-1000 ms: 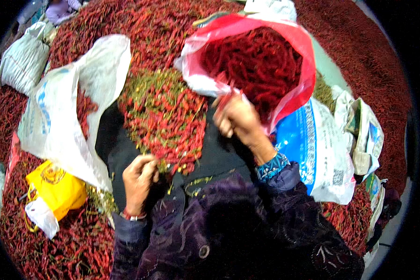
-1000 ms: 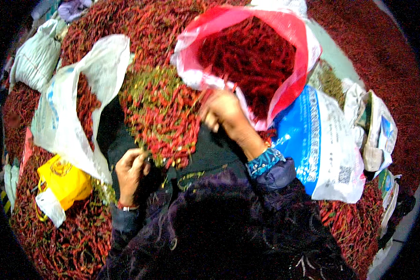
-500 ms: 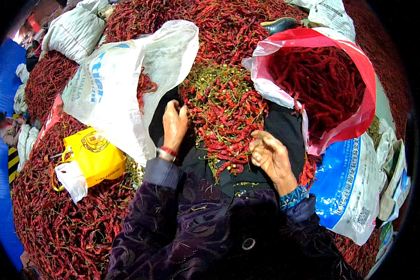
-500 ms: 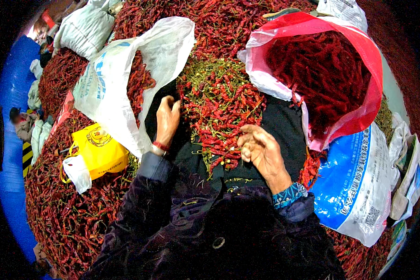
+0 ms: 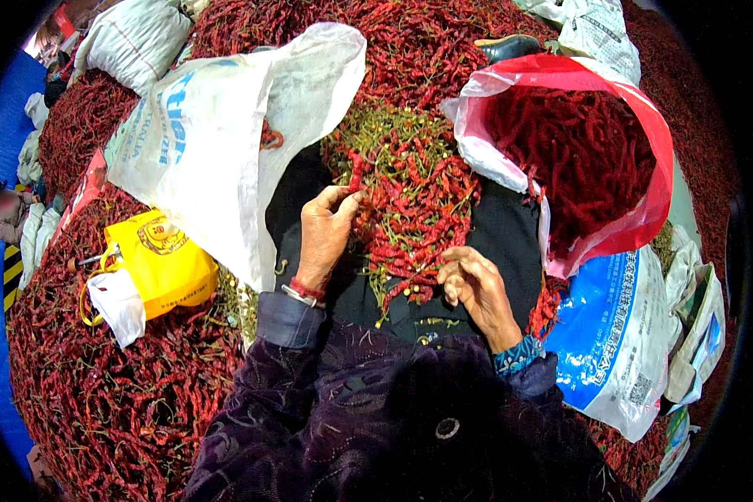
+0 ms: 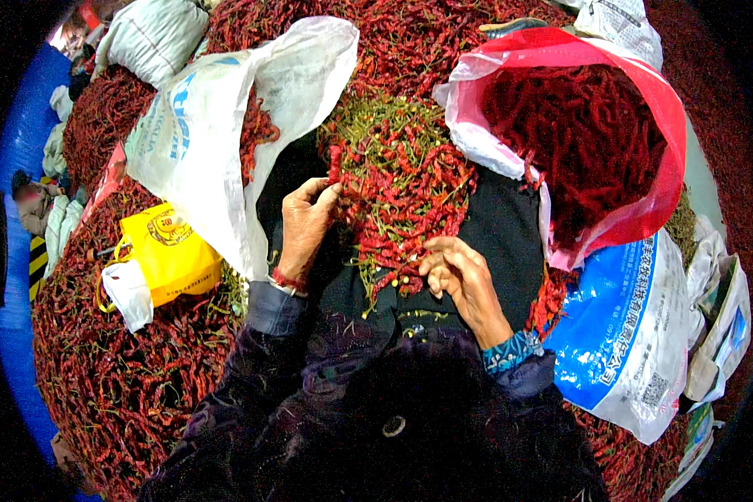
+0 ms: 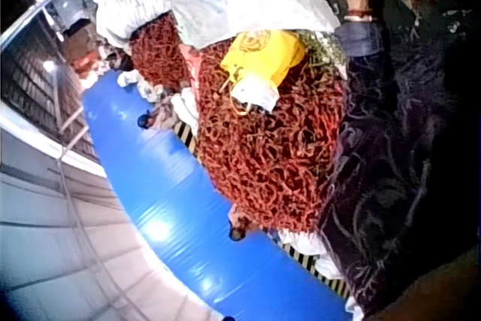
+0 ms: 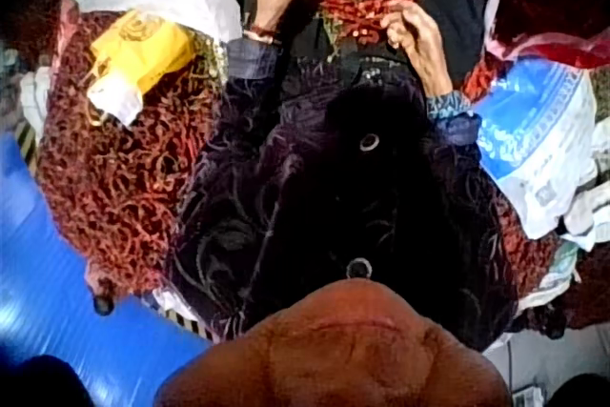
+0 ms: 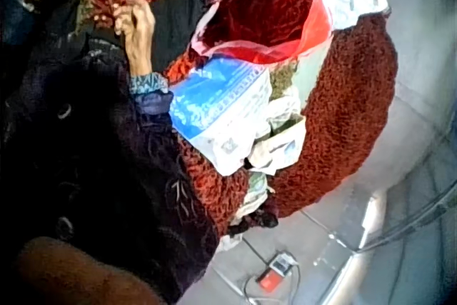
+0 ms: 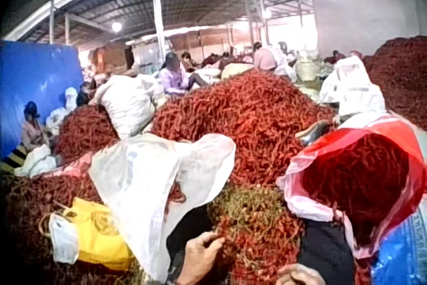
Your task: The person repeatedly picks dried red chili peppers from a large pile, removes the green stems by hand, and drops the de-stemmed peppers into a nearby bag. The work continues at a steady pace with hands visible throughout.
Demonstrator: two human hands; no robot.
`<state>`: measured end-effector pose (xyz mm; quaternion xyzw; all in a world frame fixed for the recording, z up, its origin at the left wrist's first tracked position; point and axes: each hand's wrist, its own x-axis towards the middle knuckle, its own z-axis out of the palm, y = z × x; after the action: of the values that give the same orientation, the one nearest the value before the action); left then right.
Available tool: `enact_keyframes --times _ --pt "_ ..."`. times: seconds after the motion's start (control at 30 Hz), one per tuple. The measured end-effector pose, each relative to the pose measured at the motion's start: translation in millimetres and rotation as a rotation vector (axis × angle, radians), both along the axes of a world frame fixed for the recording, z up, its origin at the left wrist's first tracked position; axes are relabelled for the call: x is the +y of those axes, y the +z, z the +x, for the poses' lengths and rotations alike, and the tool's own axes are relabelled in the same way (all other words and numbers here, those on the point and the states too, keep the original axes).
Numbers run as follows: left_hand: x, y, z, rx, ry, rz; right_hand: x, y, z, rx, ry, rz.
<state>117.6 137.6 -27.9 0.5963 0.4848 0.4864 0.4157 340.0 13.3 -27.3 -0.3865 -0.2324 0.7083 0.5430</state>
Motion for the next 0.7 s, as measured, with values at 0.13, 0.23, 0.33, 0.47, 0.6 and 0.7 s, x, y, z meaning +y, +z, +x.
enact_keyframes --times 0.13,0.23,0.33,0.47,0.6,0.7 --pt "-39 29 1 -0.341 -0.184 -0.359 -1 9 -5 -0.111 0.07 0.069" --pt "-54 29 2 -0.5 -0.314 -0.396 7 24 -13 -0.195 0.121 0.166" --pt "-65 32 5 -0.502 -0.384 -0.415 15 40 -21 -0.282 0.171 0.183" --pt "-72 27 6 -0.698 -0.444 -0.483 13 56 -30 -0.42 0.266 0.218" --pt "-69 28 7 -0.809 -0.466 -0.495 -10 43 -31 -0.562 0.415 0.191" --pt "-73 36 12 -0.765 -0.459 -0.458 -25 45 -34 -0.629 0.19 0.18"
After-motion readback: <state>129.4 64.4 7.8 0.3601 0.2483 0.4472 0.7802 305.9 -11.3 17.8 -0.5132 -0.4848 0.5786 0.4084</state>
